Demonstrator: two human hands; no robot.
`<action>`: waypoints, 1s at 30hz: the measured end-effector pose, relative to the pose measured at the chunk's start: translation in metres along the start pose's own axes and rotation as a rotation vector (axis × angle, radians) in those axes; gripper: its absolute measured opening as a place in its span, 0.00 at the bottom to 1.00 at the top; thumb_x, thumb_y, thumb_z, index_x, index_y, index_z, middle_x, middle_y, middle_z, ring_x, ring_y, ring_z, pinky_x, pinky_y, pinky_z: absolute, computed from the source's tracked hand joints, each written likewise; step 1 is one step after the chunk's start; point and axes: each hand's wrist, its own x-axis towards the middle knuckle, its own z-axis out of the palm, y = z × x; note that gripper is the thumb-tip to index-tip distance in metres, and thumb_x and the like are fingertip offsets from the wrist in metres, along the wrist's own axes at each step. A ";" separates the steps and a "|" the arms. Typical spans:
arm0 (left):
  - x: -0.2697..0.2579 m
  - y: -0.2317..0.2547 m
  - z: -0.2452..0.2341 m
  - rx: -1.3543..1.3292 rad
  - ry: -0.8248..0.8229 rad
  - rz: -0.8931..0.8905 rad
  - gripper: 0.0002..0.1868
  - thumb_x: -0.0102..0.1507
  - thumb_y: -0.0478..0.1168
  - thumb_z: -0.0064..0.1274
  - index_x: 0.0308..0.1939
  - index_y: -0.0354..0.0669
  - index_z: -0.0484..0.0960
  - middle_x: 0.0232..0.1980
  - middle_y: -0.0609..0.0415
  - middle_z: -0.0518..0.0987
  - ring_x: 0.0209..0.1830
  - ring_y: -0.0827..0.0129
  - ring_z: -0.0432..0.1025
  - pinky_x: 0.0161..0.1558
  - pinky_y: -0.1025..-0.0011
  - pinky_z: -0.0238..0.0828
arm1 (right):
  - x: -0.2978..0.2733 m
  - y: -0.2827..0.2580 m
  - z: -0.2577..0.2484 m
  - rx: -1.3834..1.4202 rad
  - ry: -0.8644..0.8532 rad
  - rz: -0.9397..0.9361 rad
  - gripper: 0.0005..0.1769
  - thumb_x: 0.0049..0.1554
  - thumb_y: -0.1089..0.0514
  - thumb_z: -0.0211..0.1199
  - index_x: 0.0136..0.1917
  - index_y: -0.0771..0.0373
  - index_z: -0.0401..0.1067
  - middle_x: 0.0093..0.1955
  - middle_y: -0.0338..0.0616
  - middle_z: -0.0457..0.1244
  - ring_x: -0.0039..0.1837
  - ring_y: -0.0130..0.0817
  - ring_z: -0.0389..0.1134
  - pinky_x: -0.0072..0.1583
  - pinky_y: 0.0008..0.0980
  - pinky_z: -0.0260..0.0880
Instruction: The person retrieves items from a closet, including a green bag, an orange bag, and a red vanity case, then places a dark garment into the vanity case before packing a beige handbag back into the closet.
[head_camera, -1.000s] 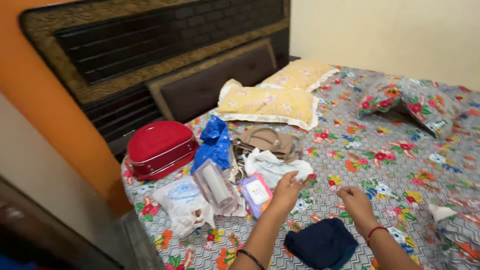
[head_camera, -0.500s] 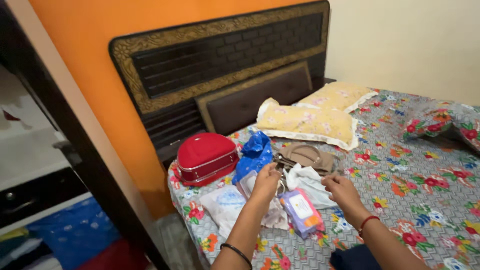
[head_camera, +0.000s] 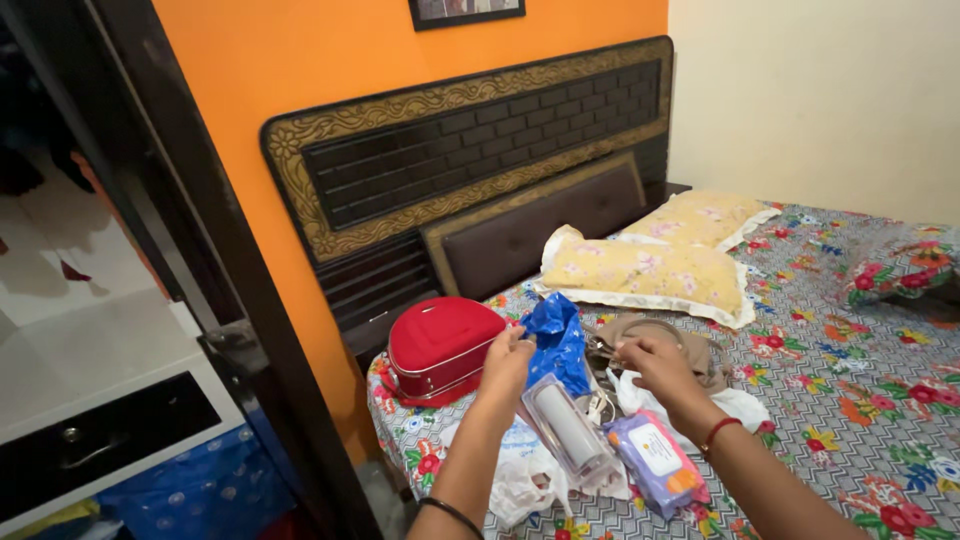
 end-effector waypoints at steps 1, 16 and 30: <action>-0.001 0.001 -0.003 -0.018 -0.002 0.028 0.29 0.65 0.42 0.49 0.70 0.40 0.69 0.63 0.48 0.77 0.61 0.66 0.71 0.61 0.69 0.65 | -0.002 -0.002 0.003 -0.007 -0.012 -0.010 0.14 0.58 0.49 0.58 0.48 0.60 0.76 0.49 0.37 0.70 0.54 0.26 0.68 0.54 0.33 0.65; -0.005 0.004 0.007 -0.031 0.111 0.110 0.25 0.65 0.41 0.50 0.65 0.36 0.73 0.61 0.48 0.79 0.59 0.66 0.72 0.60 0.70 0.66 | 0.030 -0.006 -0.007 -0.044 -0.134 -0.039 0.15 0.58 0.50 0.59 0.48 0.63 0.77 0.44 0.38 0.67 0.46 0.26 0.65 0.48 0.28 0.65; 0.038 -0.002 0.015 -0.094 0.202 0.079 0.28 0.66 0.44 0.49 0.69 0.37 0.69 0.67 0.42 0.75 0.66 0.62 0.70 0.65 0.67 0.63 | 0.089 0.000 -0.004 -0.053 -0.262 -0.077 0.11 0.59 0.53 0.60 0.44 0.63 0.76 0.36 0.34 0.61 0.37 0.23 0.58 0.40 0.24 0.57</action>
